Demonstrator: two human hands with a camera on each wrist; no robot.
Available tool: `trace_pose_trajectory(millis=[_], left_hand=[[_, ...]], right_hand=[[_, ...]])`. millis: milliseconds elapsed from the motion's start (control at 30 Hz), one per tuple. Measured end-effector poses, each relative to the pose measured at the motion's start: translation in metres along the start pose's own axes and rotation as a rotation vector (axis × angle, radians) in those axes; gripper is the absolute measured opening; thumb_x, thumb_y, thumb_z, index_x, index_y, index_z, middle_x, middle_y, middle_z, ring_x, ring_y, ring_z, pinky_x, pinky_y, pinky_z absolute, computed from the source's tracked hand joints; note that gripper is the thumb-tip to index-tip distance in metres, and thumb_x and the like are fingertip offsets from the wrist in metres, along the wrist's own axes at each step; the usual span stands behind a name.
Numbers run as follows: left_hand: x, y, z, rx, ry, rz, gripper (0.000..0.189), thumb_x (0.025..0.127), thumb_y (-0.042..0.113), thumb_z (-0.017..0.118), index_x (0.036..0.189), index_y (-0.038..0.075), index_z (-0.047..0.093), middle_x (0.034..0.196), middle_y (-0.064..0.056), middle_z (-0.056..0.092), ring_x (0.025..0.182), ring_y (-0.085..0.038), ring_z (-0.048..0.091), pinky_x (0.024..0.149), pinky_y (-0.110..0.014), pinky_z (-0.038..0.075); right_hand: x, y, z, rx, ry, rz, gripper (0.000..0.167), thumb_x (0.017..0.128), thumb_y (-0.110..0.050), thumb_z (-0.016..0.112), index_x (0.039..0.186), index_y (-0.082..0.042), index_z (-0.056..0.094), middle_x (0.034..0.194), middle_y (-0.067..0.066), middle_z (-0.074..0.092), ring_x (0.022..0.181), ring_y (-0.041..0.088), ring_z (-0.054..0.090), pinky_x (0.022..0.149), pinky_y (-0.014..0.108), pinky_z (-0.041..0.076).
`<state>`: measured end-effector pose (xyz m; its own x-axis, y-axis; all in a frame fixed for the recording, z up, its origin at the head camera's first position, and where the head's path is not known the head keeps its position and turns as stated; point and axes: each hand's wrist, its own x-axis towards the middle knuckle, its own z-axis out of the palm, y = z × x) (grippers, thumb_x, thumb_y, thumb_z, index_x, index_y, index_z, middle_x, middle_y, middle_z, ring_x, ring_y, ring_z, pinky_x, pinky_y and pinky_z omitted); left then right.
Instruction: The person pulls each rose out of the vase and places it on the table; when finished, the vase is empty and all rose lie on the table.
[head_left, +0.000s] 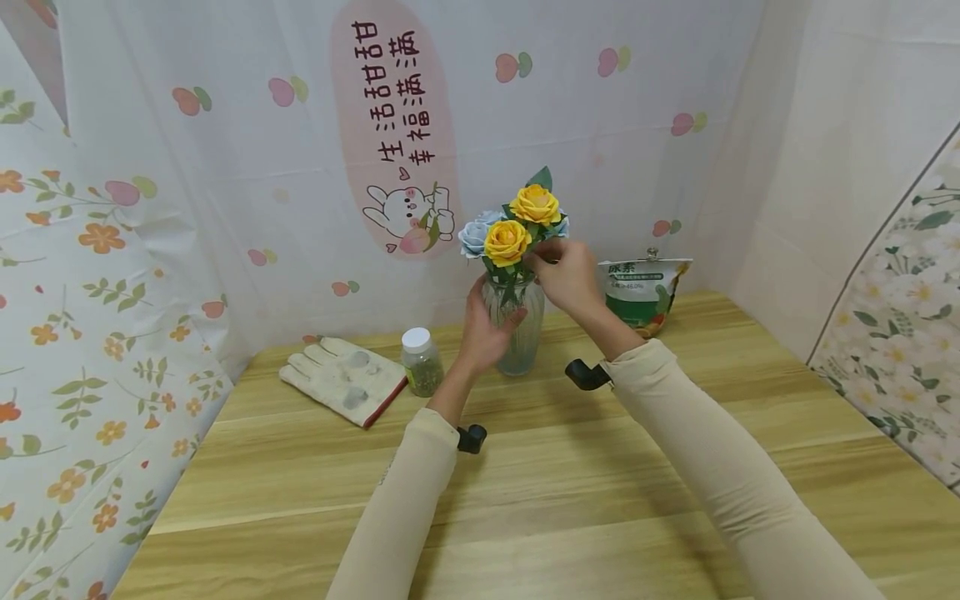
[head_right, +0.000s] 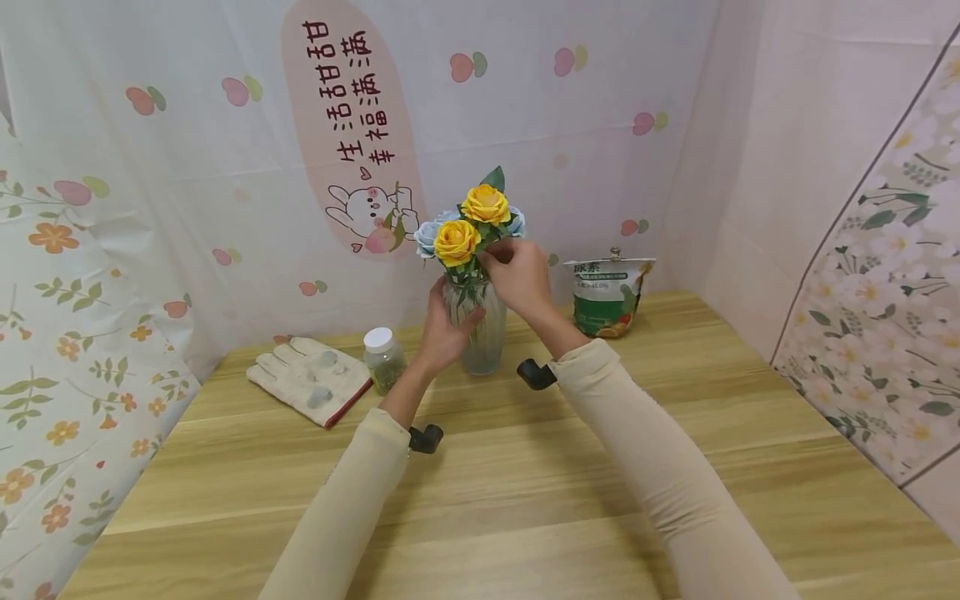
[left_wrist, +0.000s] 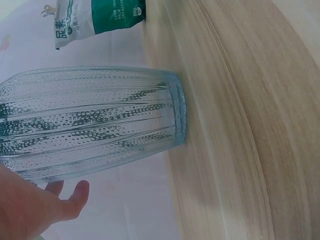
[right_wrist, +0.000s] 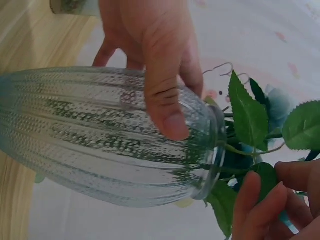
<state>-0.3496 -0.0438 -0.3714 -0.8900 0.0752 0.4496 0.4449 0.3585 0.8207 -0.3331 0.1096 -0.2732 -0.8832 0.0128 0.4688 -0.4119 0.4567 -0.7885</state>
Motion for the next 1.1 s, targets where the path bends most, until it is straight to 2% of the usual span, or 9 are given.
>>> trace_pose_trajectory(millis=[200,300,500,667,800,867,967,1100], left_hand=[[0.000,0.001,0.000,0.012,0.002,-0.019,0.090,0.091,0.032,0.072,0.156,0.008,0.015,0.158,-0.016,0.023,0.147,-0.027,0.023,0.118,-0.043,0.019],[0.000,0.001,0.000,0.017,0.002,-0.014,0.090,0.092,0.032,0.072,0.156,0.008,0.014,0.158,-0.017,0.023,0.147,-0.027,0.023,0.118,-0.043,0.020],[0.001,0.001,0.000,0.013,0.009,-0.003,0.090,0.091,0.030,0.073,0.156,0.005,0.015,0.157,-0.018,0.024,0.146,-0.028,0.024,0.118,-0.043,0.021],[0.000,0.000,0.000,-0.001,-0.001,-0.014,0.090,0.092,0.030,0.072,0.156,0.007,0.014,0.157,-0.017,0.023,0.147,-0.028,0.023,0.118,-0.043,0.020],[-0.001,0.000,0.001,0.003,-0.001,-0.025,0.091,0.091,0.032,0.073,0.156,0.007,0.014,0.158,-0.017,0.023,0.147,-0.029,0.023,0.118,-0.044,0.020],[-0.001,0.000,0.001,0.017,0.000,-0.030,0.091,0.091,0.033,0.073,0.156,0.008,0.014,0.157,-0.017,0.024,0.146,-0.029,0.024,0.118,-0.044,0.020],[-0.001,0.000,0.001,0.035,0.004,-0.029,0.091,0.091,0.034,0.073,0.156,0.008,0.015,0.157,-0.017,0.025,0.146,-0.029,0.025,0.118,-0.043,0.021],[-0.001,0.002,0.001,0.031,0.006,-0.026,0.091,0.091,0.035,0.073,0.156,0.008,0.015,0.156,-0.018,0.025,0.145,-0.029,0.025,0.118,-0.044,0.022]], right_hand=[[0.000,-0.004,-0.006,0.130,0.007,0.029,0.028,0.100,-0.019,0.058,0.117,0.001,0.067,0.103,0.021,0.072,0.069,0.030,0.071,0.045,0.022,0.045],[0.000,-0.008,-0.008,0.155,0.019,0.033,0.030,0.100,-0.023,0.060,0.119,-0.001,0.067,0.100,0.020,0.072,0.067,0.026,0.071,0.045,0.022,0.046],[0.000,-0.010,-0.009,0.163,0.020,0.047,0.029,0.099,-0.026,0.061,0.117,-0.004,0.067,0.101,0.019,0.072,0.071,0.031,0.072,0.045,0.023,0.046],[0.002,-0.010,-0.011,0.236,-0.020,0.166,0.029,0.095,-0.031,0.068,0.110,-0.007,0.064,0.108,0.016,0.072,0.066,0.015,0.071,0.047,0.025,0.046],[0.004,-0.009,-0.014,0.246,-0.041,0.233,0.031,0.097,-0.029,0.065,0.118,-0.006,0.064,0.116,0.017,0.069,0.073,0.012,0.069,0.052,0.025,0.049],[0.004,-0.009,-0.016,0.210,-0.040,0.212,0.033,0.098,-0.025,0.062,0.124,-0.005,0.065,0.120,0.018,0.068,0.084,0.016,0.069,0.056,0.026,0.050],[0.002,-0.010,-0.018,0.147,-0.025,0.144,0.034,0.099,-0.020,0.059,0.125,0.000,0.065,0.123,0.020,0.066,0.100,0.025,0.067,0.068,0.029,0.052],[0.002,-0.013,-0.018,0.094,-0.006,0.055,0.029,0.096,-0.018,0.063,0.114,0.002,0.072,0.114,0.019,0.070,0.106,0.030,0.066,0.081,0.037,0.051]])
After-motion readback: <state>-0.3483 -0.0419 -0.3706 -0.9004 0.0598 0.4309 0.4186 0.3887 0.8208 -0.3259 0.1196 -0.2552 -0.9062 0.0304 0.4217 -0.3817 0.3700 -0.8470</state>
